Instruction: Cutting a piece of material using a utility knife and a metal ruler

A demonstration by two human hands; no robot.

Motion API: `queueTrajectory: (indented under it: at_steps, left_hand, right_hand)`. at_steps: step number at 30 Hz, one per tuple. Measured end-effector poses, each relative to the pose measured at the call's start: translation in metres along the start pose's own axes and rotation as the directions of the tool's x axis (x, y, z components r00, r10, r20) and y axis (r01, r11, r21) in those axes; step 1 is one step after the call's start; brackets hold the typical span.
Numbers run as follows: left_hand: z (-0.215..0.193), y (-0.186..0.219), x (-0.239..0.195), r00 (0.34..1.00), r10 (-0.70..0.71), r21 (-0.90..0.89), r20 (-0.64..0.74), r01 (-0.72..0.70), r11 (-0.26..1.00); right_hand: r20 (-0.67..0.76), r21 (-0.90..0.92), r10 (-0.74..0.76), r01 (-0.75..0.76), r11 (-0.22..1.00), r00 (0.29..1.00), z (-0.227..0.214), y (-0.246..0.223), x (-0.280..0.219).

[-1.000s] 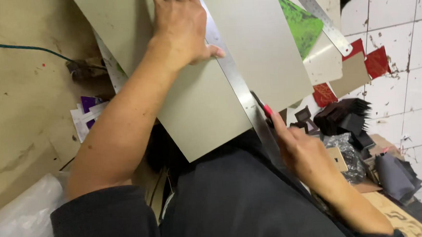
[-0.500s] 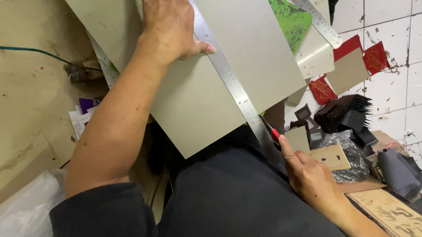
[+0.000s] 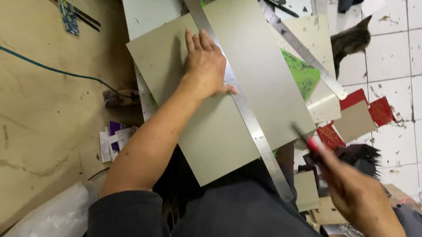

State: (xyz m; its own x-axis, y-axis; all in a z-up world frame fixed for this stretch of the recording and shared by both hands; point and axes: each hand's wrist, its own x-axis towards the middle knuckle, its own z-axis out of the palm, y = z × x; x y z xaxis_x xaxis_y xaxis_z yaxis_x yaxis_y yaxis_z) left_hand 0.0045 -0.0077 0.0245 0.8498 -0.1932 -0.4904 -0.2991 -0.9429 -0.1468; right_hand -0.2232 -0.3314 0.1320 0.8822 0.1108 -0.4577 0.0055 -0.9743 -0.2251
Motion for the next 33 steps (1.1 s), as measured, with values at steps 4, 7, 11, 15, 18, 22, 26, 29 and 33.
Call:
queueTrajectory:
  at_steps: [4,7,11,15,18,22,26,29,33]
  left_hand:
    - [-0.011,-0.001,-0.006,0.999,0.005,0.006,0.043,-0.005,1.000]
    - [-0.007,0.001,-0.005,0.998,-0.016,-0.019,0.058,0.017,1.000]
    - [-0.006,0.001,-0.013,0.985,-0.023,-0.114,-0.173,0.003,0.993]
    - [-0.003,0.002,-0.013,0.990,-0.011,-0.072,-0.140,0.001,0.997]
    - [-0.008,0.003,-0.017,0.989,-0.020,-0.059,-0.149,0.012,0.998]
    - [-0.010,0.000,-0.014,0.990,-0.012,-0.059,-0.139,0.004,0.998]
    - [-0.001,-0.002,-0.005,0.995,0.021,-0.027,-0.096,-0.024,0.999]
    - [0.012,0.001,0.005,0.997,0.007,0.000,-0.082,-0.007,1.000]
    - [0.011,0.000,0.007,0.996,-0.015,-0.047,-0.089,0.011,0.999]
  right_hand:
    - [-0.354,0.019,-0.347,0.378,0.926,0.869,-0.012,-0.062,0.087]
    - [-0.405,0.045,-0.437,0.495,0.868,0.803,0.009,-0.087,0.180]
    - [-0.593,-0.037,-0.556,0.669,0.742,0.583,0.018,-0.125,0.269]
    - [-0.538,-0.043,-0.566,0.650,0.759,0.625,0.019,-0.150,0.310]
    - [-0.406,0.065,-0.512,0.582,0.810,0.757,0.010,-0.164,0.316]
    - [-0.324,0.032,-0.486,0.523,0.852,0.812,0.008,-0.166,0.325]
    - [-0.247,-0.015,-0.527,0.541,0.841,0.813,-0.006,-0.175,0.322]
    - [-0.216,-0.047,-0.573,0.578,0.815,0.791,-0.004,-0.170,0.315]
    - [-0.165,-0.033,-0.551,0.554,0.832,0.818,-0.001,-0.149,0.256]
